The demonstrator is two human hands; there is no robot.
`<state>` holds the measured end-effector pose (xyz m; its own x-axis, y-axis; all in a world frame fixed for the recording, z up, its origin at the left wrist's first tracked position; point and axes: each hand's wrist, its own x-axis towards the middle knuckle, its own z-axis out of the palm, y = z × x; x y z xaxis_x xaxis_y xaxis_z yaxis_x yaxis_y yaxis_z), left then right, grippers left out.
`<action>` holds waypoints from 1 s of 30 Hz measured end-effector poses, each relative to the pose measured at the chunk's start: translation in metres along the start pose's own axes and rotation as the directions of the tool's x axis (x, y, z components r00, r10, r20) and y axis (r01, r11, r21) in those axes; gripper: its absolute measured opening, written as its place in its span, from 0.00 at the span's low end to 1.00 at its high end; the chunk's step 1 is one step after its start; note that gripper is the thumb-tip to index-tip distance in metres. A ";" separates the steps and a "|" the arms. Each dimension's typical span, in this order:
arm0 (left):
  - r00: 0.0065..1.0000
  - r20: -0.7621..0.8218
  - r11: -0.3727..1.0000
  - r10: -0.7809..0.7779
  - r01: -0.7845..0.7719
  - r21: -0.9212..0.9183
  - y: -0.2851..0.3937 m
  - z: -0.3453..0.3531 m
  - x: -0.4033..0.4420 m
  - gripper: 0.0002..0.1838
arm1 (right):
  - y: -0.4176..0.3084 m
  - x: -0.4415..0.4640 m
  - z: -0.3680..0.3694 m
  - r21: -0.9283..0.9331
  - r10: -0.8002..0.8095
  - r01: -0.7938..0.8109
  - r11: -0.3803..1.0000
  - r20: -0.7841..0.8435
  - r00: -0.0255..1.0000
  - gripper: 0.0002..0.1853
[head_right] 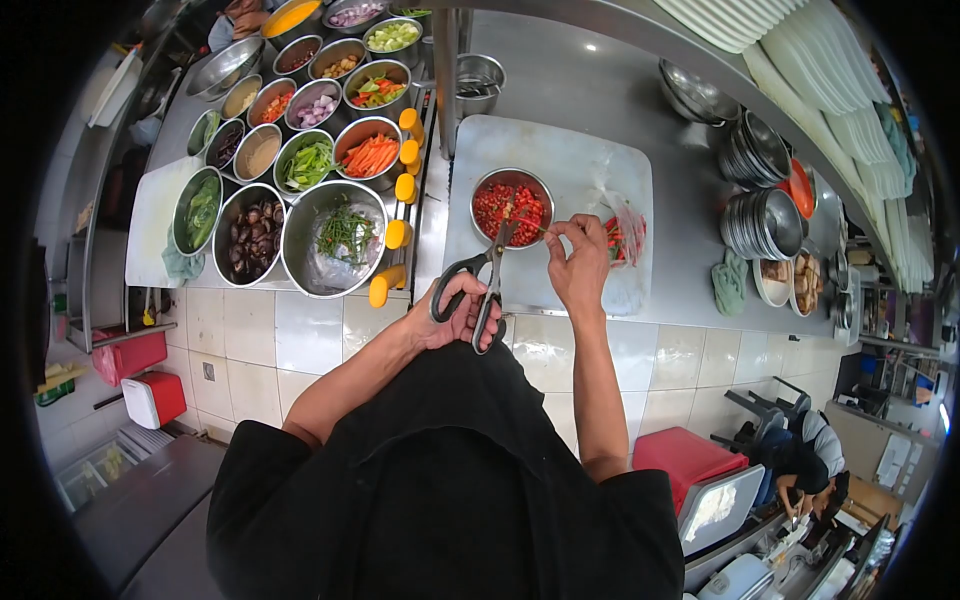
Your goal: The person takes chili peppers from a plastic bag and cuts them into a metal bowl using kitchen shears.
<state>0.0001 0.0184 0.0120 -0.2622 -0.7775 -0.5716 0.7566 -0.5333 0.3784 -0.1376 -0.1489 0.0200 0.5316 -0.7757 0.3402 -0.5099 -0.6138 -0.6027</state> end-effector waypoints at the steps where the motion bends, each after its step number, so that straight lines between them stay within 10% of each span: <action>1: 1.000 -0.010 1.000 0.006 -0.006 0.003 0.000 0.000 0.001 0.21 | -0.001 0.000 0.000 0.004 0.001 -0.001 1.000 0.008 1.000 0.05; 30: 0.999 -0.043 1.000 -0.004 0.005 0.019 0.005 0.006 -0.001 0.21 | -0.003 0.014 0.002 0.000 -0.091 0.091 0.996 0.082 0.992 0.07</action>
<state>0.0006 0.0147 0.0186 -0.2391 -0.7604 -0.6038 0.7436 -0.5433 0.3898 -0.1279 -0.1578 0.0253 0.6293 -0.7019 0.3337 -0.4589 -0.6821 -0.5693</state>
